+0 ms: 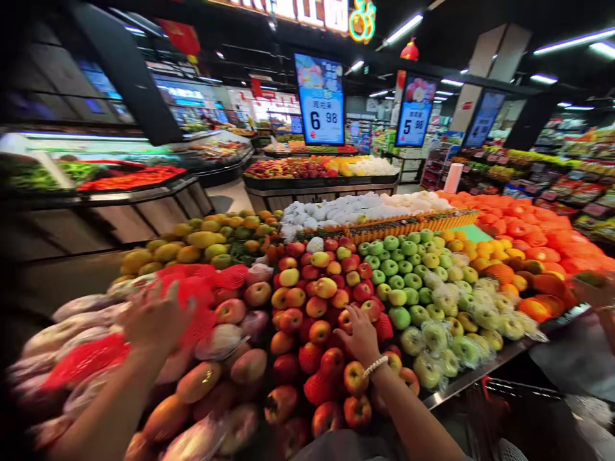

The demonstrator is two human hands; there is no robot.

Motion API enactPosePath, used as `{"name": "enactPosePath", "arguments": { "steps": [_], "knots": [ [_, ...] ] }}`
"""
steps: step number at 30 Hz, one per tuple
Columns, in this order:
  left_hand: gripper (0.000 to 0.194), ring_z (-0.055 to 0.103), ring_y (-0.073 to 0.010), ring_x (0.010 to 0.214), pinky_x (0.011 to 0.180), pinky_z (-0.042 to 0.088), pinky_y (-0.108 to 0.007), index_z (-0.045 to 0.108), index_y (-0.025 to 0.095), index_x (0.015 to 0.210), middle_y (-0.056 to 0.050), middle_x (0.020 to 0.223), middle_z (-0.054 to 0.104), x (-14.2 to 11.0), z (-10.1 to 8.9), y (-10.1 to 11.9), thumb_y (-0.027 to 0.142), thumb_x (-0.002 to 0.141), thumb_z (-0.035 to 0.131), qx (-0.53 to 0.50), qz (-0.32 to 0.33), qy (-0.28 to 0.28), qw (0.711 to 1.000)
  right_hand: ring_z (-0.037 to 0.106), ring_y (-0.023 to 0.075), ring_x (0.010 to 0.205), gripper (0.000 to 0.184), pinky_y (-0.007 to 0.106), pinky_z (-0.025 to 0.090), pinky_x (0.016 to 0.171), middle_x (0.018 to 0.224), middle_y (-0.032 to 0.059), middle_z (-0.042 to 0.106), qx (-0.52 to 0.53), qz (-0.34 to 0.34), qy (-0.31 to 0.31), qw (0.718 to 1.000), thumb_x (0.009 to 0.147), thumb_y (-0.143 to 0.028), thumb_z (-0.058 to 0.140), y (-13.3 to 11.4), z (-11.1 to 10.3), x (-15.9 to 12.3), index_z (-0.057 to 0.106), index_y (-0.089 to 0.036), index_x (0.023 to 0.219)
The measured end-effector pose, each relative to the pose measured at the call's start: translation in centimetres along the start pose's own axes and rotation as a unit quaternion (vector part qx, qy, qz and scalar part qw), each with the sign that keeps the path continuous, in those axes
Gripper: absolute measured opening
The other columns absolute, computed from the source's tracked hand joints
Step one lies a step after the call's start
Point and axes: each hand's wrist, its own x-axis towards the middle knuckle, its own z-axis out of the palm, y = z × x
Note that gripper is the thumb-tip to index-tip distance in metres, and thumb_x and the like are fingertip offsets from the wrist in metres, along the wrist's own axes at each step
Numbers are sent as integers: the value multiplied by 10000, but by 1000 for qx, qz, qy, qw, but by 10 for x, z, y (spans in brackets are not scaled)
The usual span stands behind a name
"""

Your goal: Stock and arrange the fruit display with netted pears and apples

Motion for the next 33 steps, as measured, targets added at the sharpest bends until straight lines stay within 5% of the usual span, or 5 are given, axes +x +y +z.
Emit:
{"name": "enactPosePath", "arguments": {
  "steps": [4,10,18,24,33],
  "knots": [
    [478,416,-378,1425,1122,402,-500,506,-3,1400,-162,1467,549,-6,-1,18,302,1070,342,-62,46,-73,994,535,309,1417,526,553,437,1209,1497,130,602,18,-40,44,998,950,-324,681,-4,-3,-7,557,-244,1455],
    [220,694,-245,1018,914,521,-333,701,167,1024,-108,1075,743,-61,19,110,325,969,558,-173,192,-313,914,559,307,1396,479,562,471,1188,1461,119,624,26,-68,50,996,990,-319,607,-13,-3,-24,561,-261,1463],
    [666,599,-328,1302,1027,539,-375,507,70,1467,-235,1475,563,-155,44,207,225,839,665,-169,181,-333,910,555,286,1390,490,498,446,1208,1466,111,627,1,-81,-56,995,951,-189,610,-29,4,-16,581,-226,1438],
    [556,670,-307,1162,934,562,-371,508,52,1467,-248,1369,613,-173,57,214,150,921,545,-135,96,-329,930,586,319,1325,729,424,497,1090,1480,152,597,-140,-57,-249,957,804,-43,712,-51,40,19,524,-178,1495],
    [489,648,-374,1225,1044,477,-421,679,61,1206,-232,1183,737,-183,58,199,361,821,711,-165,66,-363,915,664,317,1149,663,387,519,962,1226,111,713,-159,-56,-262,950,698,-365,935,-53,34,33,658,-190,1275]
  ]
}}
